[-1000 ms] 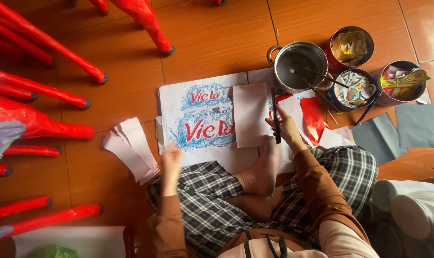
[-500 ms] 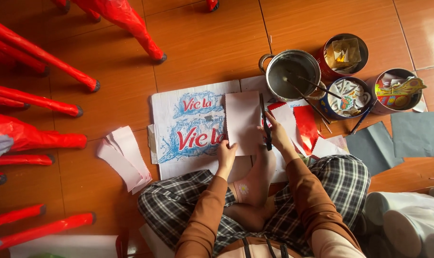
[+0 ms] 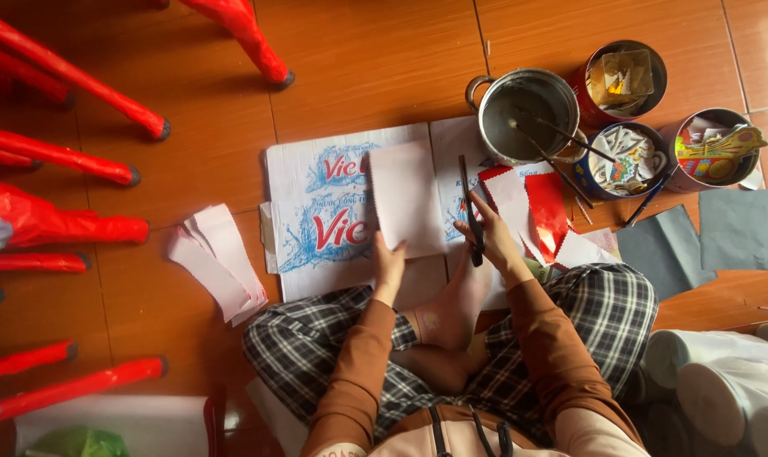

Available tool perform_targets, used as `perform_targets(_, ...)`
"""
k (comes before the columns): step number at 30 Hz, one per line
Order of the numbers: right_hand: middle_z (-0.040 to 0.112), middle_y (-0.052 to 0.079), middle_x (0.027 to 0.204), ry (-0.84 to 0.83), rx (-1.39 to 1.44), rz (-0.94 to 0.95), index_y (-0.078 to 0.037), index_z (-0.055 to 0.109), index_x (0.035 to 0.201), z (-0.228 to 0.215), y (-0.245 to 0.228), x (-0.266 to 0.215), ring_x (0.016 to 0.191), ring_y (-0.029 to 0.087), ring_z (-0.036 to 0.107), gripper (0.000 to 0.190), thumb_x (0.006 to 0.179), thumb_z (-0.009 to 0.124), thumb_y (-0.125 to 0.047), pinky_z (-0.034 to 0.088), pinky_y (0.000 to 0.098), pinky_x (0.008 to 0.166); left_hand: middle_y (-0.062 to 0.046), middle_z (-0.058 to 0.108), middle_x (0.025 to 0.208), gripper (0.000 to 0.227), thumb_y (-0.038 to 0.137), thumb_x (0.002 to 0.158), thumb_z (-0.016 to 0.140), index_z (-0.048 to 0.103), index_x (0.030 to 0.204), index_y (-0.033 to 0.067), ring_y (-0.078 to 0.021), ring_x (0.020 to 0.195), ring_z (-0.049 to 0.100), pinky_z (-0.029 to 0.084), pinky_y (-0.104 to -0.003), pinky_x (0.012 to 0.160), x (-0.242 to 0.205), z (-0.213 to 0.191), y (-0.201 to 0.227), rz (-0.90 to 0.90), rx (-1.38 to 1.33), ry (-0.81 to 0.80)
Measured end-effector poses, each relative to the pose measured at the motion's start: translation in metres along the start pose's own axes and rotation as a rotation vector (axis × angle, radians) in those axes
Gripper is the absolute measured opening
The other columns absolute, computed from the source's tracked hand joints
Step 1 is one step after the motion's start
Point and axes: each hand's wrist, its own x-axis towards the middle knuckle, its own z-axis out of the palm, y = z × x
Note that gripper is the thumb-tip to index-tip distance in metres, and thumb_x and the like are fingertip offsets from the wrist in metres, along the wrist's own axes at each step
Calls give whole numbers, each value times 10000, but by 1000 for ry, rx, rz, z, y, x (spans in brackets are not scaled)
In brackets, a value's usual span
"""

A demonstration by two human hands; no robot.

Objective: Cutting paper strips and applying them to a large red structure to create a paper mache object.

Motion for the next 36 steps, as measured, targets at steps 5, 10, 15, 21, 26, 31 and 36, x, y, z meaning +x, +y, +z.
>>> perform_targets(5, 611, 156, 987, -241, 22, -76, -277, 392, 1539, 31, -16, -71, 878, 285, 642, 844, 803, 788, -388, 498, 365, 793, -286, 527, 1297, 588, 83, 835, 749, 454, 1331, -31, -422, 1087, 609, 556, -437, 776, 12, -51, 0, -116, -184, -35)
perform_targets(10, 710, 266, 724, -604, 338, 324, -208, 154, 1580, 67, -19, -148, 659, 358, 751, 850, 910, 659, -347, 606, 391, 530, -222, 340, 1446, 667, 33, 860, 737, 381, 1424, 34, -413, 1014, 651, 662, -403, 529, 19, -53, -35, -276, -448, -78)
perform_targets(15, 738, 216, 749, -568, 233, 357, -214, 210, 1576, 87, -16, -148, 700, 301, 762, 930, 849, 744, -436, 617, 364, 568, -136, 369, 1450, 675, 85, 873, 747, 389, 1445, 97, -379, 1190, 566, 663, -392, 650, 8, -41, -45, -299, -514, -107)
perform_targets(21, 716, 166, 729, -498, 188, 306, -234, 256, 1561, 107, -1, -124, 674, 248, 745, 876, 862, 750, -418, 620, 346, 576, -214, 486, 1368, 681, 135, 835, 778, 439, 1419, 43, -341, 1251, 530, 578, -437, 917, -40, -62, 18, -180, -345, -90)
perform_targets(26, 698, 152, 725, -457, 184, 314, -242, 267, 1561, 112, 5, -123, 655, 244, 727, 866, 862, 754, -397, 611, 343, 561, -274, 481, 1395, 722, 177, 834, 779, 421, 1429, -19, -366, 1357, 431, 398, -481, 1113, -43, -54, 20, -140, -283, -74)
perform_targets(31, 666, 154, 686, -398, 216, 296, -222, 287, 1551, 131, 30, -121, 613, 258, 708, 850, 865, 766, -370, 609, 350, 519, -328, 438, 1419, 768, 173, 829, 782, 382, 1436, -74, -414, 1397, 366, 308, -498, 1171, -47, -51, 32, -144, -285, -67)
perform_targets(36, 679, 163, 661, -286, 27, 236, -239, 362, 1537, 130, 17, -127, 713, 302, 709, 830, 837, 764, -432, 526, 439, 680, -252, 511, 1292, 719, 164, 799, 816, 439, 1374, -47, -352, 1273, 519, 485, -428, 1020, -35, -42, 3, -155, -242, -71)
